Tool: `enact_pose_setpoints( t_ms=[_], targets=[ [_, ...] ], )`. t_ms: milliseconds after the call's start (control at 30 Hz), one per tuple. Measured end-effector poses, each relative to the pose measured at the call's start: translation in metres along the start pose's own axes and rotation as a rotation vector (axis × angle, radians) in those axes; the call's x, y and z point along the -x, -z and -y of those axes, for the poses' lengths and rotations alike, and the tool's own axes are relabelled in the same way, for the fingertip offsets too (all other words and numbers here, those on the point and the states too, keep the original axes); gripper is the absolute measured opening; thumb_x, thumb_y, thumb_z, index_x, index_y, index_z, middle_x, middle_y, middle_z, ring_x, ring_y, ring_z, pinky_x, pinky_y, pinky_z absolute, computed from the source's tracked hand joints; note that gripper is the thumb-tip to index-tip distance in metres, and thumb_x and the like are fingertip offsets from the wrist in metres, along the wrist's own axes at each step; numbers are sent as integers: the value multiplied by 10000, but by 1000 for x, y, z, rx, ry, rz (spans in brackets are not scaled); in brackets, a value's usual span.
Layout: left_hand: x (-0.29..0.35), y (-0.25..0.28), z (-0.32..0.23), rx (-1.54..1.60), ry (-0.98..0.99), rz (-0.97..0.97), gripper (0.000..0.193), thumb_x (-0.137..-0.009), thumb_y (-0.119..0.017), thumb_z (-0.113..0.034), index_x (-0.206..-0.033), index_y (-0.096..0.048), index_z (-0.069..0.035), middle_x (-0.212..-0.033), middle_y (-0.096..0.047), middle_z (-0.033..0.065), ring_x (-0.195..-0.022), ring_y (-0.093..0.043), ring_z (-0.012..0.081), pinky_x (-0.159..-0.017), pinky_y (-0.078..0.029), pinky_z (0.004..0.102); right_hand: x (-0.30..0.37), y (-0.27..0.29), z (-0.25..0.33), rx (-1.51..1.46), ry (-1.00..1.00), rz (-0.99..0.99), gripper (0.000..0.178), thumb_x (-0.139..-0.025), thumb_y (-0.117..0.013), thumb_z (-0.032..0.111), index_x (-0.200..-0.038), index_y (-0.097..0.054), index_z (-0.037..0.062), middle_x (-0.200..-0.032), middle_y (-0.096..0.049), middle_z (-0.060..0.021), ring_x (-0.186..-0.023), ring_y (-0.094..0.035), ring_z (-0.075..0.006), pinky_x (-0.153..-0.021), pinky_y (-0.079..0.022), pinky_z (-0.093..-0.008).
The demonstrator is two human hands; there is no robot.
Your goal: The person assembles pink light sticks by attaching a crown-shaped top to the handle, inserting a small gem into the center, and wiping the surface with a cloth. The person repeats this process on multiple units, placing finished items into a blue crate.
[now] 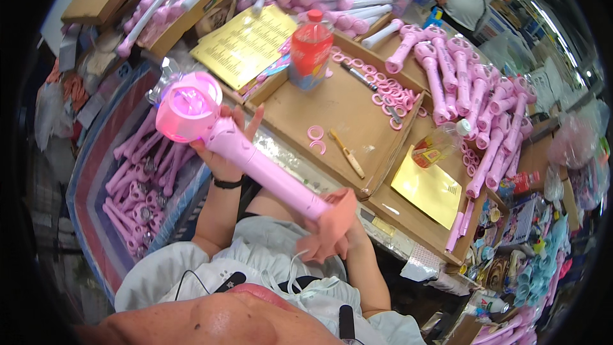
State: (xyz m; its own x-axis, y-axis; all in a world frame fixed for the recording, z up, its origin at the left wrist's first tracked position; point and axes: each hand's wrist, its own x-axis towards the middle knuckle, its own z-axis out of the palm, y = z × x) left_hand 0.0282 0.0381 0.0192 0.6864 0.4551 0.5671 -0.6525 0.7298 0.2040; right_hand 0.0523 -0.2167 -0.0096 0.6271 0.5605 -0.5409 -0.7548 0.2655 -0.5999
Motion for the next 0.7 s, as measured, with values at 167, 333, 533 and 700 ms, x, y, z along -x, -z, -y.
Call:
enact_pose_setpoints(
  t_ms=[167, 333, 533, 700],
  targets=[
    [-10, 0, -3, -86, 122, 125, 784, -763, -641, -559, -1294, -418, -27, -1253, -526, 117, -1099, -567, 270, -1080, -228, 592, -9, -8, 3, 474, -106, 282, 192, -800, -533, 189, -875, -501, 15, -772, -607, -153, -528, -513, -216, -504, -430, -292],
    [-15, -3, 7, -44, 129, -199, 684, -814, -586, -560, -1212, -460, -17, -1093, -551, 110, -907, -595, 228, -889, -467, 422, 2, -7, -28, 1001, 250, 223, 233, -903, -484, 229, -898, -542, 4, -878, -598, -99, -709, -563, -167, -607, -450, -292],
    [-18, -1, -8, -236, 371, -321, 658, -856, -543, -542, -1241, -409, -25, -1007, -571, 119, -723, -586, 184, -599, -493, 276, 11, -4, 5, 393, 187, 60, 395, -969, -393, 386, -1061, -524, 25, -936, -583, -74, -824, -568, -179, -721, -492, -308],
    [7, -16, -1, -513, 628, -315, 647, -864, -573, -478, -1304, -340, -66, -1042, -601, 145, -671, -625, 174, -594, -526, 281, 3, -20, 54, 50, 590, -110, 388, -971, -385, 366, -1102, -510, 23, -955, -584, -62, -832, -570, -153, -723, -492, -286]
  ],
)
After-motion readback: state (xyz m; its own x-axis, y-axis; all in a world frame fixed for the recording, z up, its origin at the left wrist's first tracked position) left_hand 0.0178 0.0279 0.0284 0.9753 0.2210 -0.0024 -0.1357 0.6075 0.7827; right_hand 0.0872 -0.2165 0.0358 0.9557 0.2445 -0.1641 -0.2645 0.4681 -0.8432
